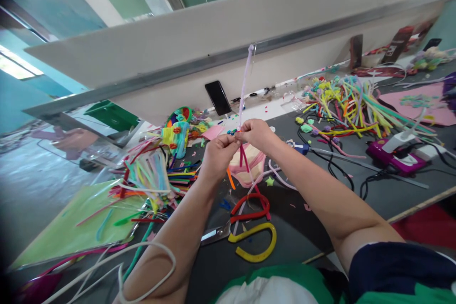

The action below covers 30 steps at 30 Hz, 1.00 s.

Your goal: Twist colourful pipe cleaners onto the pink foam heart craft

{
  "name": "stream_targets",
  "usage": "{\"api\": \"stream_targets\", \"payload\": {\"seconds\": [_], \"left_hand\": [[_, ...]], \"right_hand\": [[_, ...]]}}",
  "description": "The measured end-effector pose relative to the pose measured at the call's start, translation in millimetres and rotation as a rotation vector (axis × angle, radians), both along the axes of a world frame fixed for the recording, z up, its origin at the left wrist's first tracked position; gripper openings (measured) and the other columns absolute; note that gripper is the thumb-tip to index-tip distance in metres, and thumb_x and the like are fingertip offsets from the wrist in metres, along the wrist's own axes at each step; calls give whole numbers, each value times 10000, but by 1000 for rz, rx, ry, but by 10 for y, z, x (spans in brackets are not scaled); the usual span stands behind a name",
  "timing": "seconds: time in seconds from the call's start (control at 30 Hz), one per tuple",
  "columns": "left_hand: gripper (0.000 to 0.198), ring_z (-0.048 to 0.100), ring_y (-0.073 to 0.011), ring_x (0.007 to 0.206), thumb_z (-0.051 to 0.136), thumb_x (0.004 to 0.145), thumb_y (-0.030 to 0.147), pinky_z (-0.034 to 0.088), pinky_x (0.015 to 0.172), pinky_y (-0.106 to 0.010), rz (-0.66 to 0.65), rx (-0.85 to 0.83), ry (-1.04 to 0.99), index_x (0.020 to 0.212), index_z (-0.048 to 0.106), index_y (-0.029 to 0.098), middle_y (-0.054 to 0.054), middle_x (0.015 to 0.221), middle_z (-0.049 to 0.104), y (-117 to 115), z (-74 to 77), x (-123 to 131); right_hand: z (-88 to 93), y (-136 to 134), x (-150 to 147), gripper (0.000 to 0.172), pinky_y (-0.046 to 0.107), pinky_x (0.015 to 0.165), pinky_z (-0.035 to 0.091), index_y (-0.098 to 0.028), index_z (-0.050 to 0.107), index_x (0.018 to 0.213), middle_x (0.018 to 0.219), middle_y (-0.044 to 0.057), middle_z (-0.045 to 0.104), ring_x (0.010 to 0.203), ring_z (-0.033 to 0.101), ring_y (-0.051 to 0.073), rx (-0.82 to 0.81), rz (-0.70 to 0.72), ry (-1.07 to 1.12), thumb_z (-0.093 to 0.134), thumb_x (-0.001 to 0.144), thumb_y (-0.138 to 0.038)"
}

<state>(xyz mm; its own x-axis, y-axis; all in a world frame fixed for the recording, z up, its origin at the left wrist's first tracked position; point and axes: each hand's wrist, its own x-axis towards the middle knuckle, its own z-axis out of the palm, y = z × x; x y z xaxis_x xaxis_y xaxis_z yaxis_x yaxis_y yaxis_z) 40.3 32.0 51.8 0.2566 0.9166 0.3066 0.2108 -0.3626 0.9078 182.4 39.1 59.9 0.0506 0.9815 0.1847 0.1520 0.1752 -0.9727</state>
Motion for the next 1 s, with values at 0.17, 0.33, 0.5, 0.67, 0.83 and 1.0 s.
{"api": "stream_targets", "payload": {"seconds": [0.17,0.33,0.5,0.67,0.83,1.0], "left_hand": [[201,383,-75,538,600,737,324,311,542,-203,14,26,77,649,590,144,40,549,469,-4,-34,22],[191,435,-82,563,650,692,322,347,570,-208,-35,-37,18,705,593,141,31,612,539,-24,-43,49],[160,394,-72,547,608,724,271,316,545,-204,-59,0,54,639,556,146,40,573,484,-57,-53,62],[174,341,-49,483,649,703,280,268,480,-196,-109,-108,-60,644,563,141,51,537,441,-20,-55,60],[273,262,-21,386,741,631,327,175,392,-182,-206,-436,-355,687,553,138,73,481,396,30,-3,25],[288,246,-6,394,767,616,295,179,390,-154,-319,-537,-460,717,551,133,79,496,375,23,28,-6]], "right_hand": [[22,18,32,235,234,492,268,-167,487,529,477,-62,439,492,358,66,-79,20,15,682,570,-291],[127,-9,71,195,235,495,278,-159,502,505,453,-62,458,484,379,66,-147,51,79,691,522,-200],[136,-12,106,225,238,484,257,-154,497,461,406,-69,431,457,355,58,-152,73,43,711,524,-186],[143,-19,182,212,240,517,310,-141,547,481,423,-50,486,476,410,70,-154,139,105,748,522,-194],[89,33,289,243,227,561,372,-117,691,715,636,16,640,559,501,79,-129,353,338,758,604,-323],[-33,59,209,264,217,598,409,-130,704,814,719,23,671,594,541,76,-250,497,578,780,601,-265]]}}
